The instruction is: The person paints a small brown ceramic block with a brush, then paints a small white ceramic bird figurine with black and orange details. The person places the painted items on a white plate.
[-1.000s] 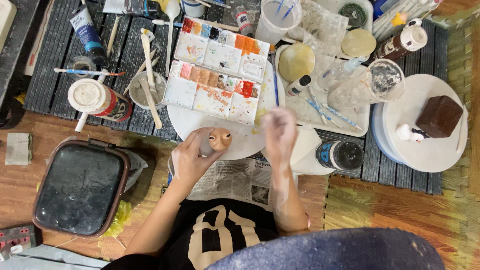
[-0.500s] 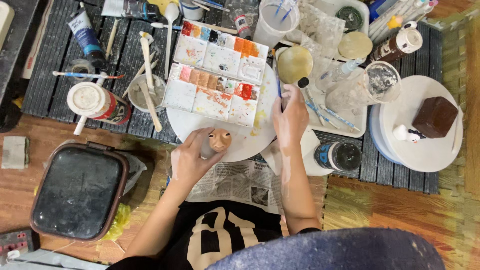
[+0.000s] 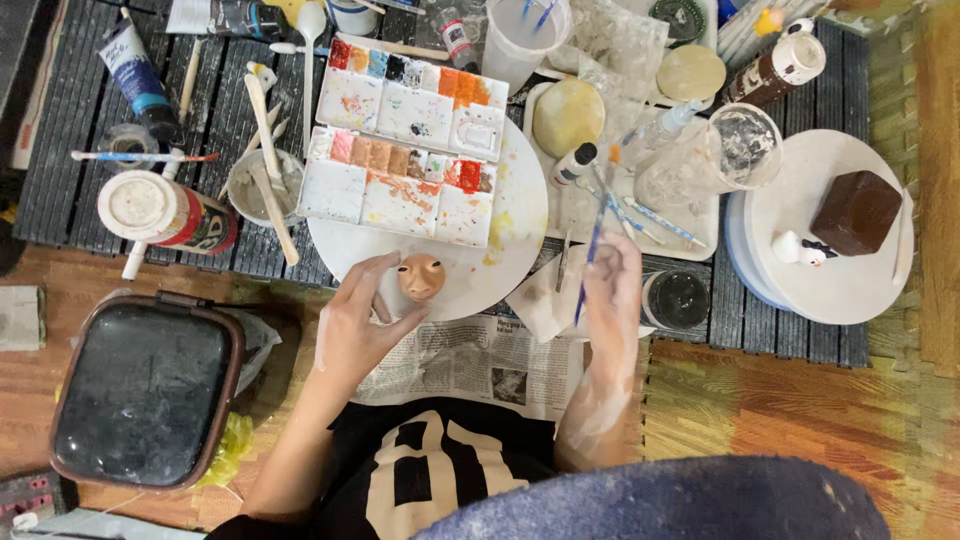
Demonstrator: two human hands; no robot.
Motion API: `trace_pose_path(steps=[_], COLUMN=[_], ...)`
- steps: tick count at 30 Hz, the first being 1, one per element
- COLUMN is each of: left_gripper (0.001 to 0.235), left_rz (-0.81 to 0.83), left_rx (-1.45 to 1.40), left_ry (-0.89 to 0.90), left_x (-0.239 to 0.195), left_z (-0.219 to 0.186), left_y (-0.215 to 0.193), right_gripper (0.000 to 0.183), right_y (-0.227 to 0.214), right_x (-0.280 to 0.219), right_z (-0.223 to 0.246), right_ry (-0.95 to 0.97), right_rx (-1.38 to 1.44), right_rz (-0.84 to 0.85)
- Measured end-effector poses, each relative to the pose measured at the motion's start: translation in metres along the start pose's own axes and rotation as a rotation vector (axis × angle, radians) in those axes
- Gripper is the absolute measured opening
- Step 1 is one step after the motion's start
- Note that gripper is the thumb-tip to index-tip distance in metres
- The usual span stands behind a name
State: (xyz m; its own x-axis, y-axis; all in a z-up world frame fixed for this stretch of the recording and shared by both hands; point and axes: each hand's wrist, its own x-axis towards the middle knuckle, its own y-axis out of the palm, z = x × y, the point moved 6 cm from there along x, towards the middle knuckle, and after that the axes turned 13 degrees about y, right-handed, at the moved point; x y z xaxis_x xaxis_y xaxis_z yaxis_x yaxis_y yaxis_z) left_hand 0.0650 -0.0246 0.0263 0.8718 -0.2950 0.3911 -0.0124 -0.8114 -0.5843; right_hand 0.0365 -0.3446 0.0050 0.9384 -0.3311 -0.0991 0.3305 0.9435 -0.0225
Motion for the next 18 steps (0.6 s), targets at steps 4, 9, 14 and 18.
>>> trace_pose_path(steps=[4,9,14,18], left_gripper=[0.059,0.058,0.067,0.069], left_rz=[-0.039,-0.028,-0.035,-0.009], left_rx=[-0.007,0.031,0.141,0.165], left_ry=[0.013,0.005,0.122,0.170], left_x=[-0.008,-0.009,-0.001,0.001], left_z=[0.000,0.000,-0.002,-0.001], left_y=[-0.006,-0.010,-0.010,-0.008], right_gripper=[0.039,0.028,0.020,0.061], right_y=[-0.007,-0.001,-0.001,0.014], right_x=[-0.024,-0.029,-0.034,-0.045], right_z=[-0.008,-0.012,-0.026,-0.011], right_ry=[0.189,0.163,0.101,-0.190], right_rx=[0.422,0.567,0.639,0.357], right_rz=[0.081,0.126,0.105,0.453])
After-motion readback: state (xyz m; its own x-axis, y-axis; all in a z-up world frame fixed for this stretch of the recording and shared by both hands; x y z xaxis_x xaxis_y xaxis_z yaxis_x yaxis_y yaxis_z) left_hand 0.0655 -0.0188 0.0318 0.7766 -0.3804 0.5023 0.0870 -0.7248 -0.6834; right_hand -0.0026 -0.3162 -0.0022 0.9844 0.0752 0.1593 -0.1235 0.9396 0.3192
